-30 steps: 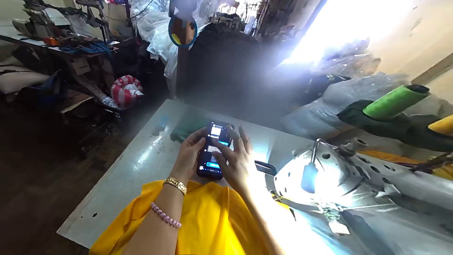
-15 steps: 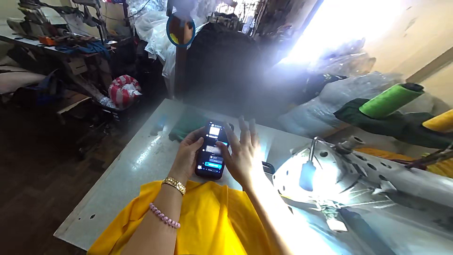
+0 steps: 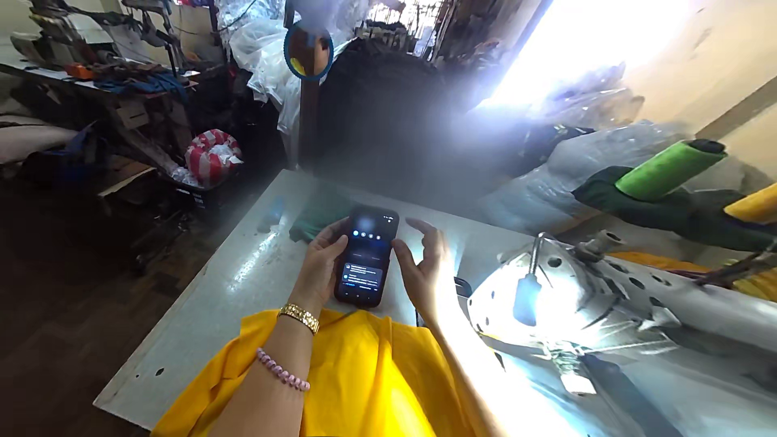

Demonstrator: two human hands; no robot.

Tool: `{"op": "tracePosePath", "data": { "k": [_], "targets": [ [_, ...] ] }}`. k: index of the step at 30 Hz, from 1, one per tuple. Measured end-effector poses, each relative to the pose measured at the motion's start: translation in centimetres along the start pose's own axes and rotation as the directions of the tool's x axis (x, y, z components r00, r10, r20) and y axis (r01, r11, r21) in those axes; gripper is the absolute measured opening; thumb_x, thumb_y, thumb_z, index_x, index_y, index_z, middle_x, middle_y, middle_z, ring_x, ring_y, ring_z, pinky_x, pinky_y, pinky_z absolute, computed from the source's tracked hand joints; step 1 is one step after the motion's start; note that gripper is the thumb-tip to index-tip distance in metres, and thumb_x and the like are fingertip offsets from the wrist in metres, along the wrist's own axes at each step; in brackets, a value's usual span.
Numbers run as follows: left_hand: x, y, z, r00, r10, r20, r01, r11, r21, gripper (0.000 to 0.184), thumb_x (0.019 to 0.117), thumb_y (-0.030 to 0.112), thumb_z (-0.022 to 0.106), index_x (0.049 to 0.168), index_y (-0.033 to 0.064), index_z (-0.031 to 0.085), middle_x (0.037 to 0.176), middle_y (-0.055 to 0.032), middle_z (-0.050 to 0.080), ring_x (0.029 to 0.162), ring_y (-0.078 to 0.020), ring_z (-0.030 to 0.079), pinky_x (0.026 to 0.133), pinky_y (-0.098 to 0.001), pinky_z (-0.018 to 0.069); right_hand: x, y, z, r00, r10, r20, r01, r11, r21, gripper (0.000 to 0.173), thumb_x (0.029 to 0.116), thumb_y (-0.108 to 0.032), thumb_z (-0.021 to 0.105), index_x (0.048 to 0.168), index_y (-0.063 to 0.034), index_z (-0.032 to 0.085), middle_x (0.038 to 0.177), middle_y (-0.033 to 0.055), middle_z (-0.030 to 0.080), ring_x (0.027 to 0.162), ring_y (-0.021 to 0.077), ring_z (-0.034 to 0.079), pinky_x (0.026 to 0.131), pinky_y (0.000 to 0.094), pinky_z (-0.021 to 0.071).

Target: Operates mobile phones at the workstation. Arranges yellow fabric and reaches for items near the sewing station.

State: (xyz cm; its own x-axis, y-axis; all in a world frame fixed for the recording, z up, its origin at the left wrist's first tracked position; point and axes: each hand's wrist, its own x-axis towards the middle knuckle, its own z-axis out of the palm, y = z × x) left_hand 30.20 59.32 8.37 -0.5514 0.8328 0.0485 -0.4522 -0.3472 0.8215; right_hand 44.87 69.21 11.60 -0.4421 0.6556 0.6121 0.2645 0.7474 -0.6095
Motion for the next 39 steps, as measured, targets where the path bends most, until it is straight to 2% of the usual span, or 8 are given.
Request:
{"op": "tracePosePath", "data": {
  "k": [2,5,11,21,28,32,35,39],
  "targets": [
    [0.0,0.0,0.0,1.0,-0.006,-0.004,0.006,1.0,-0.007,0.031,0.1072,0.016,0.049,0.135,0.017,0.062,0.12,-0.0076,0.07,0.099,-0.0169,0.071,0.085,-0.036,0.0601,0.1,-0.6,0.1,0.977,0.185,0.109,-0.2,0.97,0.142,0.057,0.0984,-0.023,0.064,0.148,-0.0021,0.045,0.139,0.0198,0.058,0.125,0.033,0.057,0.1,0.0539,0.0475],
    [0.0,0.2,0.2,1.0,-0.018,-0.016,0.018,1.0,-0.019,0.031,0.1069,0.015,0.049,0.134,0.017,0.063,0.12,-0.0072,0.07,0.098,-0.0168,0.071,0.083,-0.0354,0.0605,0.1,-0.8,0.7,0.905,0.345,0.25,-0.416,0.845,0.337,0.059,0.0991,-0.014,0.063,0.153,-0.0075,0.04,0.13,0.0156,0.064,0.111,0.0233,0.066,0.092,0.0425,0.0548],
    [-0.1,0.3,0.3,1.0,-0.02,-0.015,0.019,1.0,-0.019,0.031,0.1072,0.016,0.049,0.134,0.0167,0.063,0.12,-0.0069,0.07,0.097,-0.0163,0.072,0.083,-0.0346,0.0605,0.0,-1.6,1.9,0.889,0.384,0.251,-0.456,0.795,0.4,0.055,0.0985,-0.009,0.064,0.149,-0.0102,0.041,0.113,0.0115,0.069,0.09,0.0179,0.07,0.079,0.037,0.0585],
    [-0.2,0.2,0.2,0.999,-0.025,-0.024,0.024,0.999,-0.027,0.03,0.107,0.017,0.049,0.134,0.0178,0.063,0.118,-0.0068,0.07,0.095,-0.0157,0.072,0.081,-0.0344,0.0605,-0.9,-0.5,2.4,0.881,0.36,0.306,-0.462,0.791,0.4,0.068,0.088,0.003,0.062,0.151,-0.0078,0.037,0.114,0.0123,0.068,0.092,0.0181,0.07,0.079,0.0368,0.0583],
    [-0.1,0.1,0.1,1.0,-0.015,-0.016,0.014,0.998,-0.058,0.03,0.1066,0.016,0.049,0.133,0.017,0.063,0.119,-0.0072,0.07,0.096,-0.0161,0.072,0.082,-0.0351,0.0607,-1.0,-0.1,3.3,0.896,0.363,0.255,-0.439,0.804,0.401,0.065,0.0908,-0.001,0.069,0.148,-0.0096,0.041,0.111,0.0102,0.069,0.09,0.0172,0.071,0.078,0.0362,0.0594],
    [-0.1,0.0,0.0,1.0,-0.003,-0.031,0.002,0.999,-0.047,0.031,0.1073,0.016,0.049,0.135,0.0164,0.062,0.121,-0.0075,0.069,0.1,-0.0176,0.071,0.086,-0.0372,0.0599,-1.6,1.1,3.4,0.84,0.414,0.35,-0.536,0.536,0.653,0.044,0.1055,-0.021,0.043,0.148,-0.0135,0.045,0.115,0.0077,0.068,0.097,0.0175,0.07,0.083,0.0379,0.0596],
    [0.0,0.0,0.1,0.997,0.017,-0.07,-0.022,0.997,-0.068,0.03,0.1072,0.015,0.048,0.133,0.0163,0.063,0.12,-0.007,0.07,0.099,-0.0168,0.071,0.085,-0.0364,0.0597,-2.4,2.0,3.4,0.76,0.403,0.51,-0.647,0.389,0.656,0.058,0.1099,-0.044,0.016,0.146,-0.0139,0.048,0.123,0.0096,0.069,0.107,0.0209,0.069,0.089,0.0425,0.0584],
    [0.4,-0.5,-0.2,0.993,0.054,-0.1,-0.057,0.998,-0.023,0.029,0.1075,0.017,0.049,0.134,0.0151,0.062,0.12,-0.0079,0.069,0.099,-0.0179,0.07,0.086,-0.0374,0.059,-3.4,3.0,4.7,0.799,0.415,0.435,-0.582,0.347,0.735,0.042,0.1109,-0.02,0.026,0.134,-0.0016,0.056,0.108,0.0138,0.072,0.095,0.0207,0.073,0.083,0.0399,0.062]
  ]
}}
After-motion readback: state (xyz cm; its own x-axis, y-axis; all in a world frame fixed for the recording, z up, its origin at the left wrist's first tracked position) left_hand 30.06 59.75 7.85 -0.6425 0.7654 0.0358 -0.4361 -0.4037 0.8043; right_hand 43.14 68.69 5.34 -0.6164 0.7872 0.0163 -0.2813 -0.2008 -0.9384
